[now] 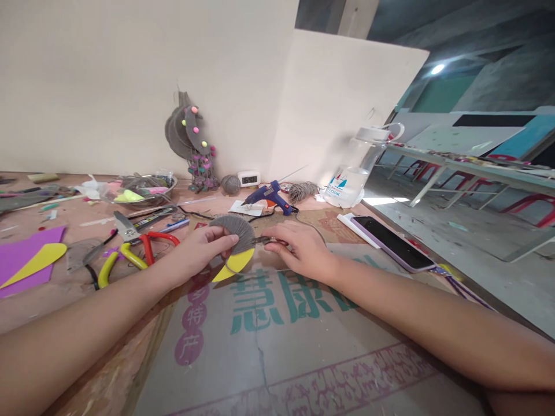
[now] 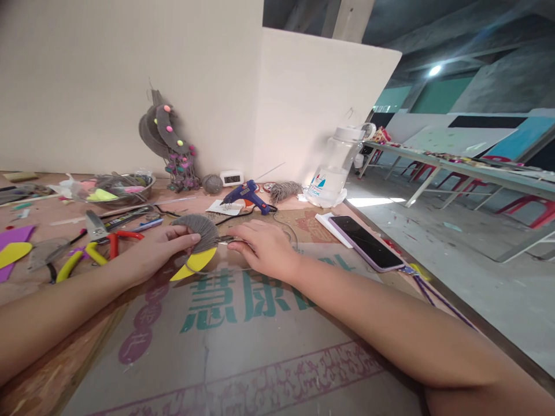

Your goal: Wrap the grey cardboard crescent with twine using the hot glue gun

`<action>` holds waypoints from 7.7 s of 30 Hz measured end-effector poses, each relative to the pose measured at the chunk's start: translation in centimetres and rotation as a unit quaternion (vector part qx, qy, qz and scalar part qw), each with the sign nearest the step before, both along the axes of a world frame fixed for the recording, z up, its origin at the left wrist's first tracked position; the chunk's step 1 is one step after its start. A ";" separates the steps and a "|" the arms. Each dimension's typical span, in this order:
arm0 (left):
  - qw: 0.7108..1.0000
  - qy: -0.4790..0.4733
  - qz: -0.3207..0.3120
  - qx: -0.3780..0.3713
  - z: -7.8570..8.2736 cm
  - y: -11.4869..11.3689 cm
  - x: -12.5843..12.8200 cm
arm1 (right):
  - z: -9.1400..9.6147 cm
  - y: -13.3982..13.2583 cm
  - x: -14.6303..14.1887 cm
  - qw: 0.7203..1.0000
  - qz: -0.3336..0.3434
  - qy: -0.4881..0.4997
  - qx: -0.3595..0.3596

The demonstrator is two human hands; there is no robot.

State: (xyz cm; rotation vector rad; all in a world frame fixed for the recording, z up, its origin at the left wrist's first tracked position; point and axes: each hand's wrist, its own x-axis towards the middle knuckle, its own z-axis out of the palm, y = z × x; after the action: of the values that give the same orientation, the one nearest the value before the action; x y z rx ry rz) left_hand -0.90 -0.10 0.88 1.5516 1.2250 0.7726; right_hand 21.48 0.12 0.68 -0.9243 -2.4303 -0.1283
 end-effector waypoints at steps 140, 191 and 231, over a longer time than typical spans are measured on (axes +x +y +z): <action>0.974 -0.209 0.071 -0.055 -0.3 1.1 0.0 | 0.1 11.4 1.0 0.949 -0.239 0.067 -0.196; 0.982 -0.134 0.059 0.123 -1.3 1.4 -0.4 | 0.9 -2.9 -0.4 0.910 -0.109 0.172 -0.361; 0.981 -0.128 0.051 0.134 -1.5 1.5 -0.4 | 0.3 -2.8 -0.4 0.933 -0.109 0.128 -0.318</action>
State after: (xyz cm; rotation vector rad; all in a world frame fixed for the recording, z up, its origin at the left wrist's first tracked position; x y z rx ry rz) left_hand -1.32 1.37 -0.65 1.5519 1.0480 1.2069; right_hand 21.12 -2.71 0.98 -1.3841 -2.1337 0.6997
